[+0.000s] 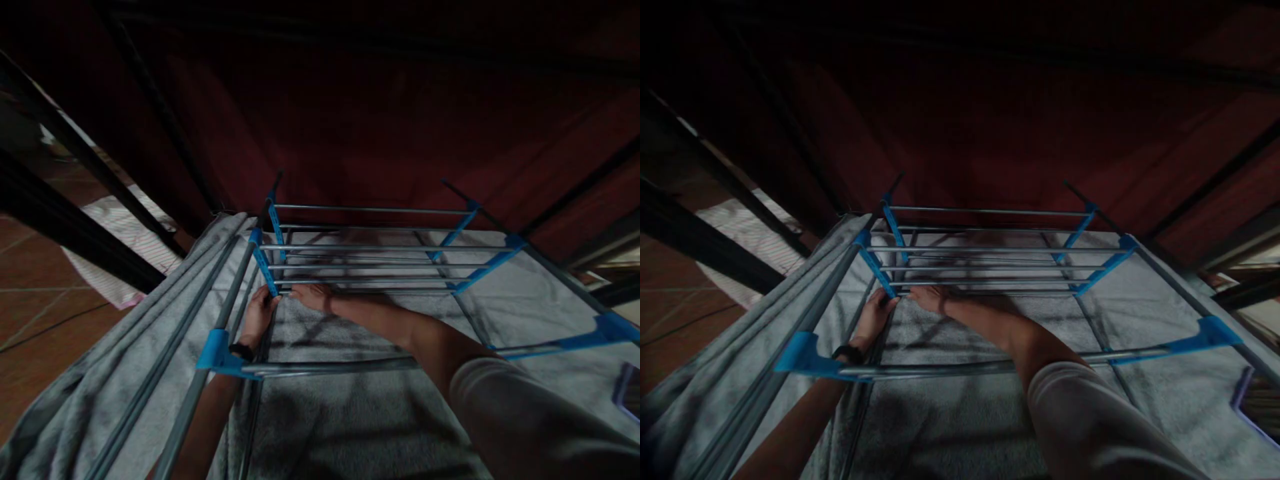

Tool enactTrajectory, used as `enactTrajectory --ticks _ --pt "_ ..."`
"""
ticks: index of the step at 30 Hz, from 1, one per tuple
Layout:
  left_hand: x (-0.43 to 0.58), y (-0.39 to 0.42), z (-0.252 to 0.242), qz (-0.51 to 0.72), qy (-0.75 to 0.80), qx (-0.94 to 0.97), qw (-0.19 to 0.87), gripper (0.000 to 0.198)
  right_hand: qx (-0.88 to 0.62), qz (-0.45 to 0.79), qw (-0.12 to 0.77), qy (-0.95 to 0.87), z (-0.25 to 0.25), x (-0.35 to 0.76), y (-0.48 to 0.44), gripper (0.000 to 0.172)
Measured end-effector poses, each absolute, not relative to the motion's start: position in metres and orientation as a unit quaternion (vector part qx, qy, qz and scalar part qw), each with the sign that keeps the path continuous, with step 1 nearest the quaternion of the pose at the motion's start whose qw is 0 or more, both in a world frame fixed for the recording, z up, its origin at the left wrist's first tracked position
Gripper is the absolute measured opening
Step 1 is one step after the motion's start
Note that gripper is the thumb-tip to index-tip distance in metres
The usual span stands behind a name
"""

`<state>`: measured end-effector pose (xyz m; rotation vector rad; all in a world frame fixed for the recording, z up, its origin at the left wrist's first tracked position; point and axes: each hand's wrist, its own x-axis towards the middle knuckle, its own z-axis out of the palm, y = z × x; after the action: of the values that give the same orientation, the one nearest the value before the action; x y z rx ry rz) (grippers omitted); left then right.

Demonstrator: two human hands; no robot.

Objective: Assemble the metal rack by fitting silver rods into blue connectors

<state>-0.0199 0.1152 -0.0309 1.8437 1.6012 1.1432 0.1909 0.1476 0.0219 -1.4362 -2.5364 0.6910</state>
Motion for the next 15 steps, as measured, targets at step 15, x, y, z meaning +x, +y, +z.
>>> enactTrajectory --ticks 15 --pt "-0.0175 0.1146 -0.0335 0.442 0.556 0.667 0.227 0.021 -0.478 0.23 0.046 -0.847 0.0166 0.1908 0.1512 0.03"
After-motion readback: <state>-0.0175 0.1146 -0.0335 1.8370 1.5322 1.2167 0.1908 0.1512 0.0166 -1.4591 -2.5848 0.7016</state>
